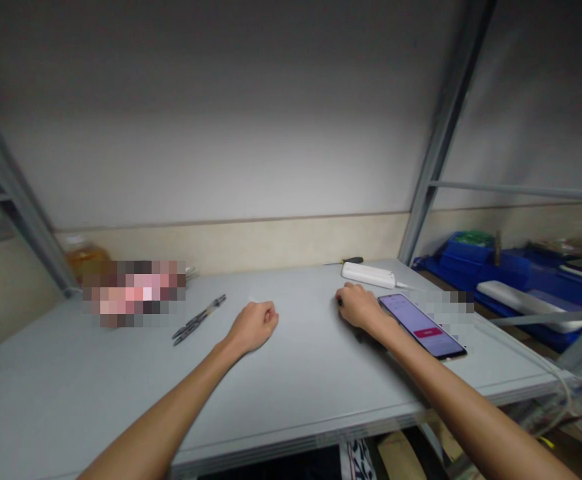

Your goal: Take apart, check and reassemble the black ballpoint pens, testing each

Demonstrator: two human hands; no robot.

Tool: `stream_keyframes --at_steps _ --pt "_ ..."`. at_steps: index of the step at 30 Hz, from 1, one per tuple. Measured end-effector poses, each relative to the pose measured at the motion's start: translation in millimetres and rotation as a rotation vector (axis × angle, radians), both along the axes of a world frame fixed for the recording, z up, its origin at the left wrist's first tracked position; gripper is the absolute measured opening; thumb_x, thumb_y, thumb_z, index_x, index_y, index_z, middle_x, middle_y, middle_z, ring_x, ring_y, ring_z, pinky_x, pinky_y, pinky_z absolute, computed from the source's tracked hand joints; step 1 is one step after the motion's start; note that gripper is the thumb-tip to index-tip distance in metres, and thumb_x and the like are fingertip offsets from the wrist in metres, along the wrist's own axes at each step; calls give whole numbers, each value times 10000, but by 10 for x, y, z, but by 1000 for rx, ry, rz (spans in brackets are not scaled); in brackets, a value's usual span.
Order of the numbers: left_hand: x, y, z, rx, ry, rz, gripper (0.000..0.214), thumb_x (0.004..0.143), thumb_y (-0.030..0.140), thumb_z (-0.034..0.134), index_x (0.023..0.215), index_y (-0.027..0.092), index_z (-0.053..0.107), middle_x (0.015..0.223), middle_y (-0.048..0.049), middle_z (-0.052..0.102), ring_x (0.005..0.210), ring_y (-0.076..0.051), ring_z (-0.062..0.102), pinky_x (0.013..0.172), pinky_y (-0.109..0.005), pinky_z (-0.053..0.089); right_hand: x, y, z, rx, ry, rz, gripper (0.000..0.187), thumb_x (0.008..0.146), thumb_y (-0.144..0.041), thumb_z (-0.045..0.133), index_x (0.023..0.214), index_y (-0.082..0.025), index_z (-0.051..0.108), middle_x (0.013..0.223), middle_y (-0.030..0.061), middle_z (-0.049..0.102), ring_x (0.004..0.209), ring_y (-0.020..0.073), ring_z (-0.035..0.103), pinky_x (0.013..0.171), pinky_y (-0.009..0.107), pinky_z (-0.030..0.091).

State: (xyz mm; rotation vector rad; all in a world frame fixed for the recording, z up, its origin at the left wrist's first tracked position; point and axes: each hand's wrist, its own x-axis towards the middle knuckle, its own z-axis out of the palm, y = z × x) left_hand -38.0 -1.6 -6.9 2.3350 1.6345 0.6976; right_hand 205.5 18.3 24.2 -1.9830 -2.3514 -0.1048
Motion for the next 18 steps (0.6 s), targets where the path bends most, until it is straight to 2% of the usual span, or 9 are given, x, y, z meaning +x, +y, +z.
stream_keyframes --at_steps 5,12,15,18 --pt "-1 -4 9 -11 -7 3 192 772 220 423 651 165 562 558 14 538 527 -103 466 537 -220 271 82 18 -2 -16 38 39 382 704 -43 465 1025 -164 633 1082 136 575 990 274 523 732 329 385" --pt "13 -23 52 -20 25 24 195 785 213 415 670 164 565 570 4 539 539 -113 466 553 -234 288 90 2 13 -15 33 72 419 713 -24 448 1055 -202 612 1088 119 563 1010 262 506 759 328 357" --pt "8 -29 105 72 100 65 159 792 204 413 736 172 558 653 -24 573 649 -148 505 624 -252 334 46 -28 20 0 5 57 378 747 -60 436 1056 -190 610 1085 132 555 1009 278 494 767 357 357" --pt "-17 -36 175 169 210 179 154 786 193 420 851 170 558 828 -72 602 851 -202 504 746 -294 361 -29 -72 16 35 -7 71 334 778 -124 432 1055 -175 611 1072 147 551 1009 295 480 768 383 359"
